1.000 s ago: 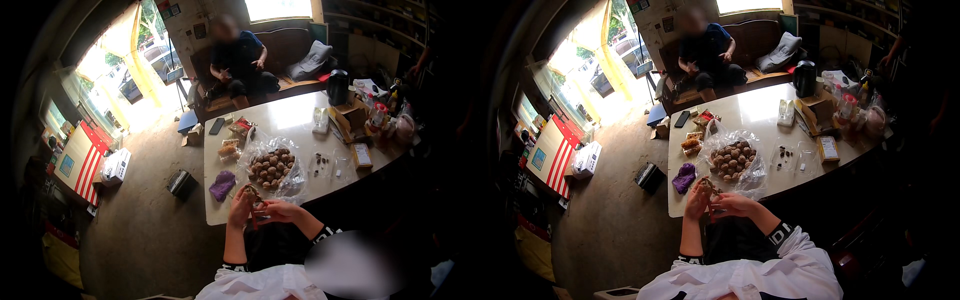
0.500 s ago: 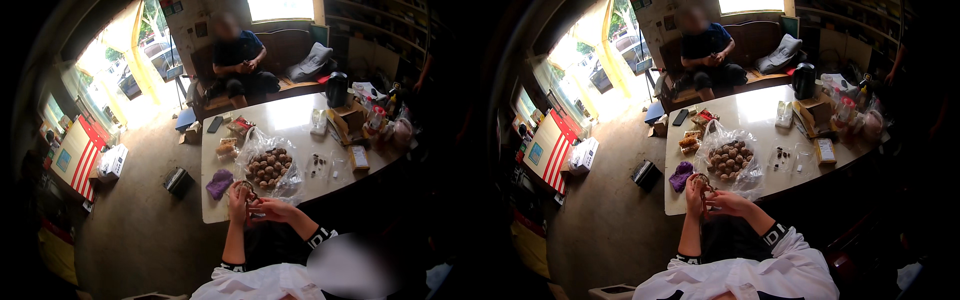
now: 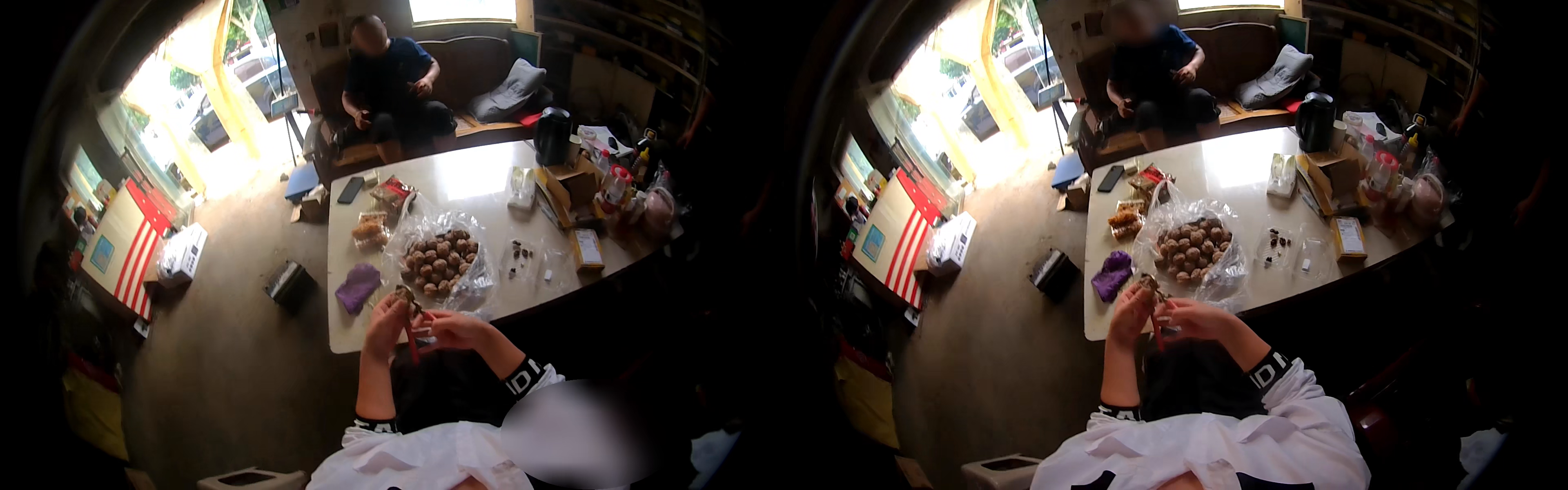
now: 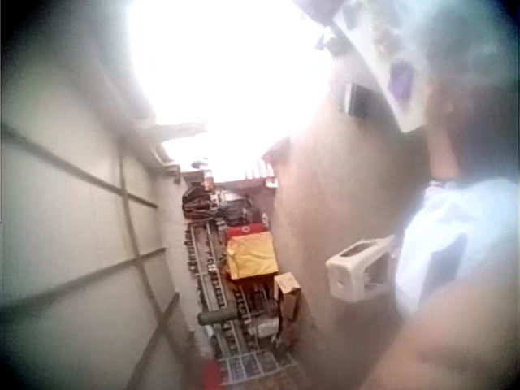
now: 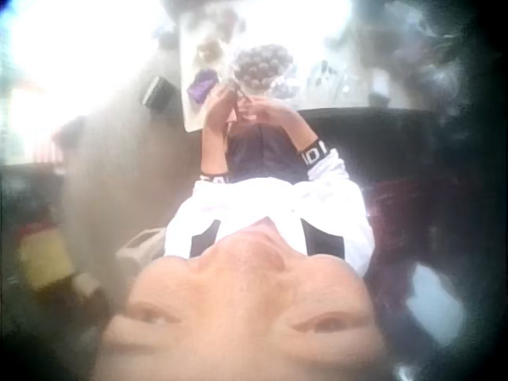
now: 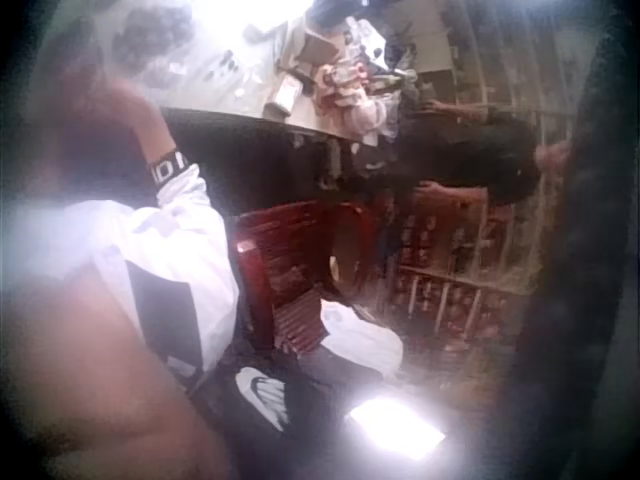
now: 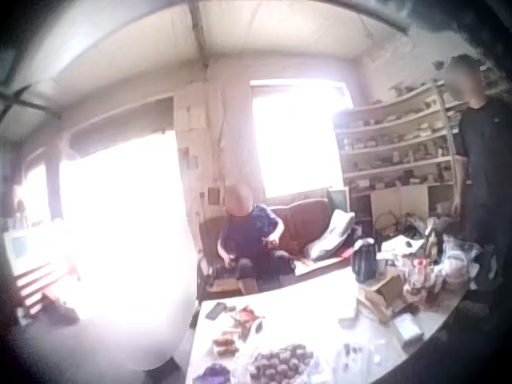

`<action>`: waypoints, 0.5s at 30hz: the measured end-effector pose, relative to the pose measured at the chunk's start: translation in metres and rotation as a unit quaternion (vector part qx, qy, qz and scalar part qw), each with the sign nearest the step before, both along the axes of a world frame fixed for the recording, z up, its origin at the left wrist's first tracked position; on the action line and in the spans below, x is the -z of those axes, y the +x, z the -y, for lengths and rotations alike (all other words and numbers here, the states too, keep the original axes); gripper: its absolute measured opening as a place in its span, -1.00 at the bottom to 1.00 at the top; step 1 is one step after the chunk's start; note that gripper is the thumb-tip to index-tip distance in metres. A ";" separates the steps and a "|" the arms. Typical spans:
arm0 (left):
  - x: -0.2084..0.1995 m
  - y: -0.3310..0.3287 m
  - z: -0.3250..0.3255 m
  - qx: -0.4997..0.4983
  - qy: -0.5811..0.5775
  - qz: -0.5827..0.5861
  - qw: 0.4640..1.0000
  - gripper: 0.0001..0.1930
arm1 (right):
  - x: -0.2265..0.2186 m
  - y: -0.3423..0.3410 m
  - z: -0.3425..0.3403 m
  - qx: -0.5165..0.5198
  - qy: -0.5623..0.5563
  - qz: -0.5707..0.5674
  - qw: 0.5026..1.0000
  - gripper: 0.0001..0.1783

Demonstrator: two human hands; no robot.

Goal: The person sits at a table in a shop and uses red-handled shears to crack open round nuts one by one. The person picks each nut from a plastic bag, cracks the shell, and places the pieces on the table.

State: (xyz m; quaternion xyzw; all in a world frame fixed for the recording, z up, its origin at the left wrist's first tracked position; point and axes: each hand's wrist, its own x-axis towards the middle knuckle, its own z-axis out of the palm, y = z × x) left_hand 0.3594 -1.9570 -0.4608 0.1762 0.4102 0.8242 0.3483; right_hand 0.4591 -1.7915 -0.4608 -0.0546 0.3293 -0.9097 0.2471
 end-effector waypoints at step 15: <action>-0.005 -0.003 0.005 0.080 0.057 0.083 0.992 -0.69 | -0.035 0.010 -0.005 -0.002 0.056 0.011 0.998 -0.43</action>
